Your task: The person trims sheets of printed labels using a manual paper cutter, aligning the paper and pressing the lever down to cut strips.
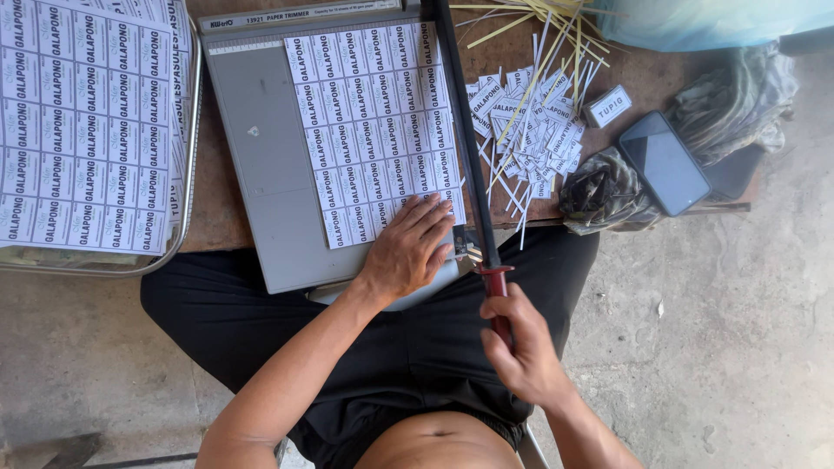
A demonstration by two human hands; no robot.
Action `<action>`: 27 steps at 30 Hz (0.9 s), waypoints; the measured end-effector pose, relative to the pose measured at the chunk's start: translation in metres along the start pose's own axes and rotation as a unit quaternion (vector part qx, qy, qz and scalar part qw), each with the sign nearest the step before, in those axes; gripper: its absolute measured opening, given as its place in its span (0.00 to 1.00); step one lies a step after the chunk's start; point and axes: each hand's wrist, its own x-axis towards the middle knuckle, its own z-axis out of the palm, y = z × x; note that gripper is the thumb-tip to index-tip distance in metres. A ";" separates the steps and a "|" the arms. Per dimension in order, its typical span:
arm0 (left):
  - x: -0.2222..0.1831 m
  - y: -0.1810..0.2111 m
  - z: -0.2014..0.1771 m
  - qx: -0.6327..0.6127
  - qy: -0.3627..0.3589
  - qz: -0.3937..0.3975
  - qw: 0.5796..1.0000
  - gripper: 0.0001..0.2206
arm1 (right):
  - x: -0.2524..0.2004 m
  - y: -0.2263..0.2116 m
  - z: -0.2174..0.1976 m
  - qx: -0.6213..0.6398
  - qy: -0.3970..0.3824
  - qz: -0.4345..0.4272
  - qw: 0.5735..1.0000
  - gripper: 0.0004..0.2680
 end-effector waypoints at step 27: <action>-0.005 -0.021 -0.042 0.166 0.157 -0.287 0.930 0.25 | 0.203 0.073 0.023 0.214 0.138 0.012 0.967 0.16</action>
